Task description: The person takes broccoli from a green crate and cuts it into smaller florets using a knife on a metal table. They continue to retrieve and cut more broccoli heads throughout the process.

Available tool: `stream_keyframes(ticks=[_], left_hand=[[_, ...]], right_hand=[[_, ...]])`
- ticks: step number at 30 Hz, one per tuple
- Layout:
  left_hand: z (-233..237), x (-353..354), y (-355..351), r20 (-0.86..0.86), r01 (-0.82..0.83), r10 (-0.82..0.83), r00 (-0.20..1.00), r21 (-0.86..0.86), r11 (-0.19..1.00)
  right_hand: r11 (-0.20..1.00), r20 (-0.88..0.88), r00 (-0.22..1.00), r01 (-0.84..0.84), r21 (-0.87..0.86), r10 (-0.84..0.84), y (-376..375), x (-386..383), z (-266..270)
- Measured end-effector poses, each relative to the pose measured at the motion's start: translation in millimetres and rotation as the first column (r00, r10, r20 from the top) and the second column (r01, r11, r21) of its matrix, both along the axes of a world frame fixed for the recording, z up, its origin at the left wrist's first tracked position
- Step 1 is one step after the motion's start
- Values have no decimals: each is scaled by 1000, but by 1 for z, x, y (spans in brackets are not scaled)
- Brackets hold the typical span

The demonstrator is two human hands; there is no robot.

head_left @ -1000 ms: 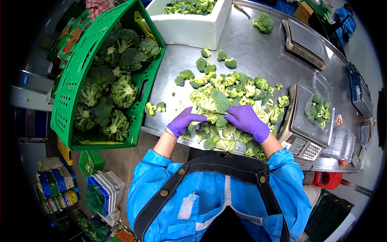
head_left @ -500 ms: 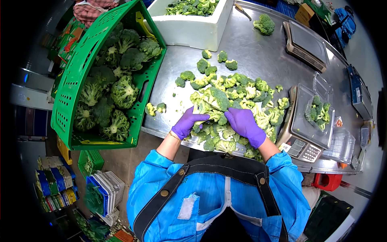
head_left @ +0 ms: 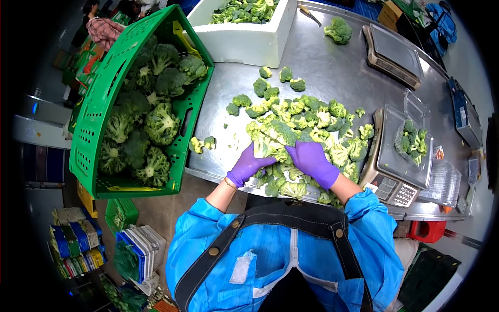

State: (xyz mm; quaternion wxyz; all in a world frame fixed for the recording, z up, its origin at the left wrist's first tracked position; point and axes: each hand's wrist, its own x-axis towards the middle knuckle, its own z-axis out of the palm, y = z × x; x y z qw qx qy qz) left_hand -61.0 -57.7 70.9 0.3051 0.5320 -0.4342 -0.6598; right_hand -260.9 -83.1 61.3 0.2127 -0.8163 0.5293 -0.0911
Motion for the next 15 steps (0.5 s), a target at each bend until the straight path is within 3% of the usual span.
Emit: stream_keyframes(ticks=[1, 3, 4, 6, 11, 13, 15], left_hand=[[-4, -1, 0, 5, -18, 18, 1000, -30, 999], [0, -2, -1, -16, -23, 22, 1000, -28, 999], [2, -2, -2, -42, -32, 31, 999, -25, 999], [7, -3, -4, -52, -40, 39, 998, -4, 999], [6, 3, -5, -84, -52, 56, 995, 59, 997], [-7, 10, -5, -214, -78, 111, 971, 158, 984], [-10, 14, -5, -204, -96, 131, 970, 175, 980]], right_hand=[[1000, 0, 1000, 1, -1, -1, 0, -1, -5], [991, 197, 980, 65, -119, -41, 0, -4, -23], [990, 199, 979, 66, -121, -41, -1, -6, -29], [985, 372, 923, 146, -96, -101, -2, -9, -36], [966, 525, 811, 210, 149, -257, 2, -8, -65], [889, 696, 586, 100, 446, -415, 6, -6, -55], [888, 713, 562, 91, 451, -419, 7, -1, -54]])
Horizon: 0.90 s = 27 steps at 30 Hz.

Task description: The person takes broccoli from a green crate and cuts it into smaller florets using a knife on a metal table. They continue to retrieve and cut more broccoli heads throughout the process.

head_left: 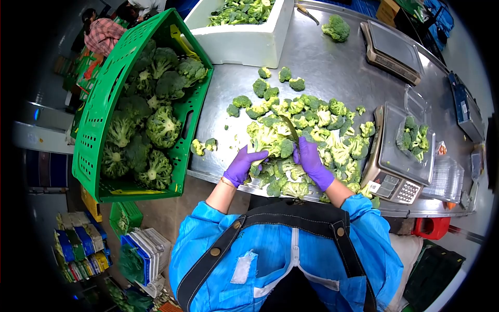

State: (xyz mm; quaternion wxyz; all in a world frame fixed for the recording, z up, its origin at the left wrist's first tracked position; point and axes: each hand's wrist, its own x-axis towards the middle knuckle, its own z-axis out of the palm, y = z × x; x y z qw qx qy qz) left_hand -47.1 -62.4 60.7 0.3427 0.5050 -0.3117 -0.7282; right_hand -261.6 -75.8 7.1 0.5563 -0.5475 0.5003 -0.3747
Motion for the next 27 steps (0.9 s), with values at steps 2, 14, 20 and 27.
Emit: stream_keyframes(ticks=[2, 14, 20, 27], left_hand=[[0, -1, 3, 6, -21, 21, 1000, 18, 1000], [-1, 11, 10, 171, -67, 107, 979, -227, 972], [-4, 11, 7, 499, 19, 286, 818, -520, 854], [-4, -8, 12, 727, 199, 337, 598, -542, 816]], right_hand=[[1000, -8, 1000, -4, 28, 4, 1, -1, 8], [964, 68, 977, 187, 188, -202, -25, -15, 50], [964, -497, 861, -29, -264, -110, -3, -19, 69], [857, -595, 802, -274, -436, -46, 8, 10, 42]])
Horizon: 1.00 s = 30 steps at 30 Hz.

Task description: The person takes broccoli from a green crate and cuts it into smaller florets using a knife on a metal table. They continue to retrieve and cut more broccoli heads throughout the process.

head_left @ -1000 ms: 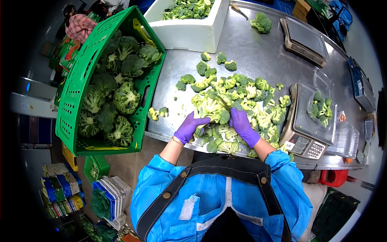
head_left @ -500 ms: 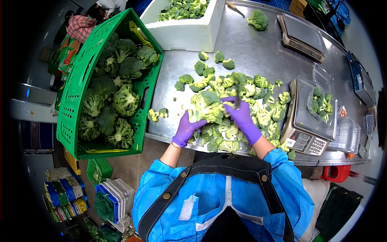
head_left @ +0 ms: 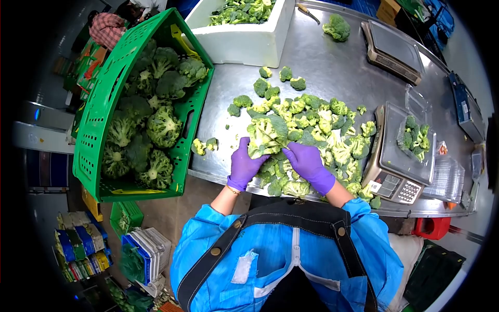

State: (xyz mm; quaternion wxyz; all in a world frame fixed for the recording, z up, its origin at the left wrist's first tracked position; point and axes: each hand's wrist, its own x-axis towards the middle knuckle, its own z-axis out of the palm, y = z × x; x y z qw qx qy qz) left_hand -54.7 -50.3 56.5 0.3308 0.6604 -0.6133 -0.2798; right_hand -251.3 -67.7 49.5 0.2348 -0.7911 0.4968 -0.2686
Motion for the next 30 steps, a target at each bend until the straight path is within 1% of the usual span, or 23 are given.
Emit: stream_keyframes(ticks=[2, 4, 5, 6, 7, 8, 9, 10, 11, 12, 13, 14, 17, 19, 21, 22, 23, 24, 26, 27, 28, 29, 30], left_hand=[[-6, 1, 1, -13, 2, -2, 1000, 0, 1000], [-7, 0, 2, -47, 21, -19, 999, 49, 999], [-14, 2, 2, -63, 54, -52, 997, 37, 998], [-19, 4, 3, -64, 55, -53, 997, 37, 998], [-24, 4, 5, -38, 100, -98, 994, 35, 994], [-23, 4, 5, -12, 144, -143, 990, 34, 989], [-17, 0, 7, -74, 162, -158, 985, 63, 985], [-19, 0, 8, -76, 162, -157, 985, 65, 985], [-21, 1, 9, -12, 208, -207, 978, 48, 977], [-21, 2, 9, 53, 254, -255, 965, 35, 967], [-22, 1, 11, 53, 228, -232, 971, 64, 972], [-24, 1, 12, 51, 226, -230, 972, 67, 972], [-34, -1, 11, 119, 236, -236, 964, 16, 972], [-37, -5, 11, 32, 171, -173, 984, 46, 984], [-33, -3, 7, 39, 157, -160, 986, 67, 985], [-30, -4, 5, 44, 134, -138, 990, 83, 988], [-27, -5, 4, -21, 146, -144, 989, 138, 980], [-30, -6, 6, -25, 143, -141, 990, 141, 980], [-39, -9, 8, 43, 123, -126, 991, 72, 990], [-34, -15, 11, 57, 131, -132, 990, 26, 991], [-41, -16, 15, 94, 133, -131, 987, -11, 991], [-45, -16, 17, 127, 161, -155, 980, -35, 986], [-47, -16, 19, 159, 190, -179, 971, -58, 980]], right_hand=[[999, 18, 1000, 11, -34, -11, 0, 2, -1], [1000, -32, 999, 4, -29, -5, 1, 0, -5], [1000, -32, 999, 4, -29, -5, 2, -1, -5], [1000, -86, 996, -11, 24, 13, 4, -2, -3], [997, -139, 990, -22, 79, 33, 5, -3, -3], [996, -141, 990, -19, 82, 30, 7, -4, -6], [994, -136, 990, -21, 107, 35, 8, -4, -11], [991, -132, 990, -23, 131, 41, 9, -4, -15], [991, -133, 990, -23, 132, 41, 8, -6, -18], [980, -219, 970, -61, 188, 103, 6, -7, -20], [963, -301, 938, -96, 251, 172, 7, -8, -22], [962, -301, 937, -98, 254, 175, 6, -8, -22], [951, -254, 957, -63, 302, 144, 4, -7, -21], [959, -224, 965, -71, 274, 135, 1, -8, -16], [965, -191, 974, -72, 251, 122, 6, -8, -17], [975, -137, 988, -42, 220, 73, 10, -8, -18], [982, -84, 996, -13, 189, 29, 12, -9, -19], [981, -87, 996, -15, 192, 32, 13, -10, -19], [972, -179, 983, 9, 234, 35, 16, -9, -20], [972, -178, 983, 9, 236, 35, 17, -10, -22], [976, -222, 973, -16, 216, 65, 18, -11, -25], [979, -267, 959, -39, 200, 93, 20, -13, -27], [978, -267, 959, -35, 204, 90, 21, -14, -27]])
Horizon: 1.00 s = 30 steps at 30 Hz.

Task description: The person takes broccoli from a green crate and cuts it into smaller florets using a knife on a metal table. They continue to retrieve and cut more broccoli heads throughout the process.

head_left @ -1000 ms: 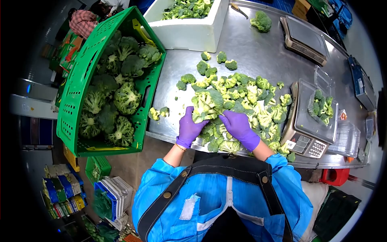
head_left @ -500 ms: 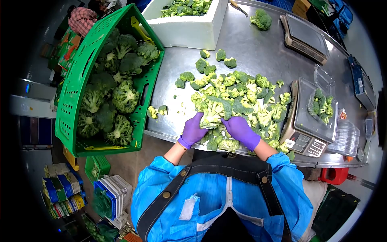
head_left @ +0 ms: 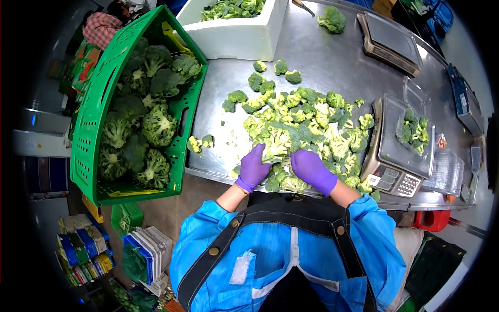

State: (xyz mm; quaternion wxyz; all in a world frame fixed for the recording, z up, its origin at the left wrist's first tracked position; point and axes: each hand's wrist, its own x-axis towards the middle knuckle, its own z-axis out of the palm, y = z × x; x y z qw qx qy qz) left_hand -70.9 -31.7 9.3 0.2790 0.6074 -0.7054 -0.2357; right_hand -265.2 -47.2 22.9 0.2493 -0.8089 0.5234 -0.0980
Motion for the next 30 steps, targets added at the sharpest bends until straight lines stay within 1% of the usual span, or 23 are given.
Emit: stream_keyframes(ticks=[2, 3, 5, 7, 8, 9, 10, 12, 13, 14, 15, 16, 17, 18, 20, 21, 23, 24, 25, 26, 27, 28, 30], left_hand=[[-3, -1, 2, 24, 12, -11, 1000, -15, 1000], [-3, 0, 3, 51, 22, -20, 999, -34, 999], [0, 3, 2, 82, 54, -50, 995, -54, 997], [-2, 1, -1, 102, 77, -68, 992, -83, 994], [-5, 1, -2, 29, 35, -34, 999, -37, 999], [-7, 4, -1, -34, 6, -5, 999, 19, 1000], [-8, 7, 1, -28, 11, -11, 1000, 27, 1000], [7, 2, -4, -60, 41, -37, 998, 61, 997], [19, 2, -2, -76, 71, -60, 995, 148, 986], [17, 5, -1, -76, 69, -58, 995, 150, 986], [13, 9, 2, -290, 103, -31, 956, 237, 966], [7, 12, 6, -487, 154, 20, 873, 315, 937], [3, 9, 10, -691, 175, 204, 694, 436, 883], [-1, 10, 13, -711, 148, 283, 643, 479, 866], [-2, 5, 16, -793, 182, 391, 468, 519, 835], [-5, 6, 16, -792, 177, 398, 463, 522, 834], [-14, 7, 14, -757, 177, 327, 566, 500, 848], [3, 3, 11, -758, 171, 335, 560, 501, 849], [22, -1, 8, -768, 205, 375, 519, 538, 818], [35, -4, 5, -774, 240, 414, 479, 569, 786], [18, 1, 4, -766, 266, 412, 493, 584, 767], [18, 1, 3, -768, 261, 414, 489, 582, 770], [17, -2, 0, -788, 447, 562, 252, 610, 654]], right_hand=[[997, 1, 997, -78, -6, 78, -3, -2, 0], [997, 4, 997, -75, -5, 75, -4, 0, -2], [999, -13, 1000, 11, 38, -11, -4, 5, -12], [999, -6, 1000, 22, 29, -22, -2, 4, -35], [999, 8, 999, 31, 24, -31, -2, 4, -36], [996, 74, 995, 58, 71, -63, -2, 5, -38], [995, 80, 994, 63, 79, -70, 3, 6, -38], [991, 79, 993, 79, 110, -88, 3, 2, -32], [993, 53, 996, 69, 92, -74, 6, -1, -48], [993, 53, 996, 67, 94, -72, 9, -5, -52], [998, 96, 994, 52, -40, -48, 13, -9, -56], [985, 137, 990, 42, -170, -19, 16, -12, -60], [970, 193, 981, 69, -235, -23, 20, -13, -62], [971, 191, 981, 64, -228, -20, 22, -13, -64], [973, 161, 986, 73, -219, -38, 24, -13, -65], [976, 221, 974, 87, -197, -43, 24, -13, -63], [977, 216, 976, 72, -199, -28, 24, -15, -64], [977, 216, 976, 67, -204, -22, 24, -16, -65], [978, 213, 977, 56, -203, -12, 23, -16, -66], [980, 245, 969, 67, -186, -20, 23, -16, -68], [982, 278, 960, 79, -170, -29, 21, -16, -71], [982, 277, 961, 71, -172, -21, 21, -17, -76], [992, 181, 983, -1, -129, 24, 18, -17, -77]])
